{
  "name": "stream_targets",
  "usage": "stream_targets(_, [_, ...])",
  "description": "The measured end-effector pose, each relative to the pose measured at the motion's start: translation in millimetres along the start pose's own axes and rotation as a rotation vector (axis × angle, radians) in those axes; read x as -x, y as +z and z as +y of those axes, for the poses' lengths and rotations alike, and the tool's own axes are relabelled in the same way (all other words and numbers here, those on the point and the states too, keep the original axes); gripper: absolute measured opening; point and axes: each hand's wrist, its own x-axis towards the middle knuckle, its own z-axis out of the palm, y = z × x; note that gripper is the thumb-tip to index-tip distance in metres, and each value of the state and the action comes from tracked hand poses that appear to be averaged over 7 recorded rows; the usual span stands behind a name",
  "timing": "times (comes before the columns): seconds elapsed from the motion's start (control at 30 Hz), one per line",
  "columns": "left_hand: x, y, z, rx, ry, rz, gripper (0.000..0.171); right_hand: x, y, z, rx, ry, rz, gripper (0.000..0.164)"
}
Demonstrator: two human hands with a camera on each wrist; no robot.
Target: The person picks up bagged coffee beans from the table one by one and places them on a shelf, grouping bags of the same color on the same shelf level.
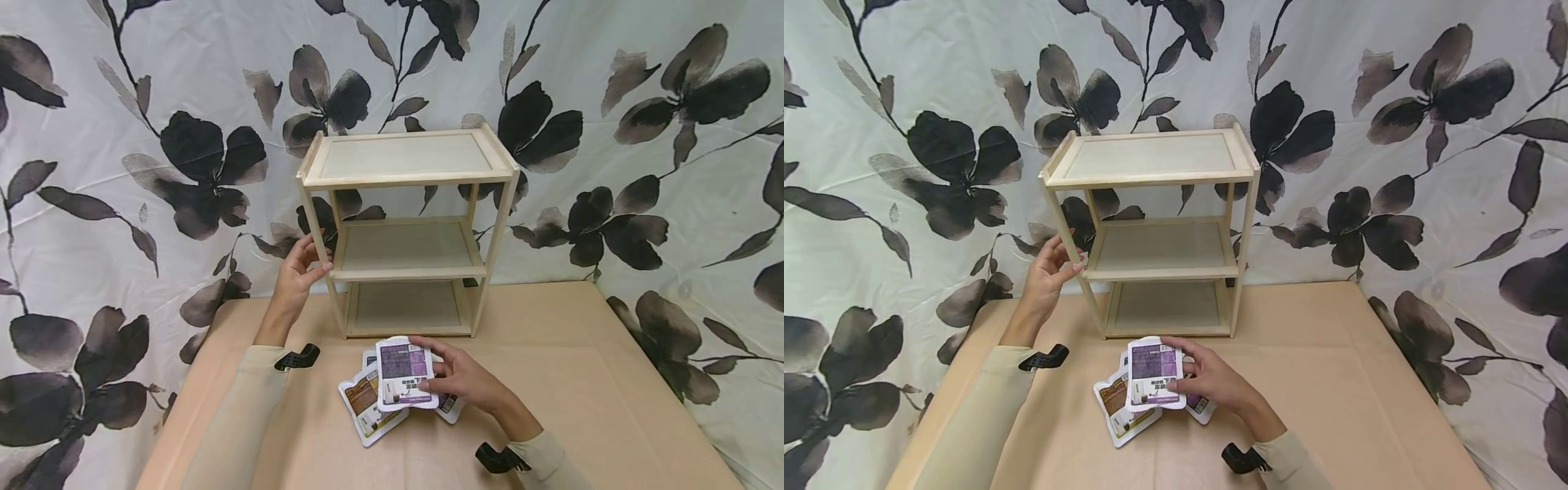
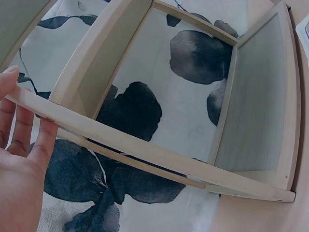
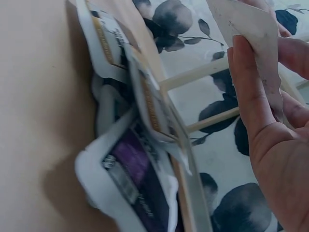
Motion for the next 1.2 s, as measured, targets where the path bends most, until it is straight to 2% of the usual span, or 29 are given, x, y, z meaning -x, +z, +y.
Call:
stream_targets(0.2, [-0.8,0.3,-0.2,0.012,0.003,0.001,0.065,0.3,-4.8,-14.1,0.042,0.006,0.054,0.083])
stream_targets(0.47, [-1.2,0.0,-0.9,0.013,0.003,0.008,0.065,-0.8,-9.6,-33.4,0.069,-0.053,0.060,0.081])
stream_targets(0.93, [-2.0,-1.6,2.1,0.001,0.013,0.002,0.063,-0.3,-15.4,-69.9,0.111,-0.060,0.136,0.076])
stream_targets(1.2, [-1.6,-1.1,1.3,0.010,0.023,-0.010,0.062,0.1,-18.9,-86.6,0.138,-0.081,0.120,0.070])
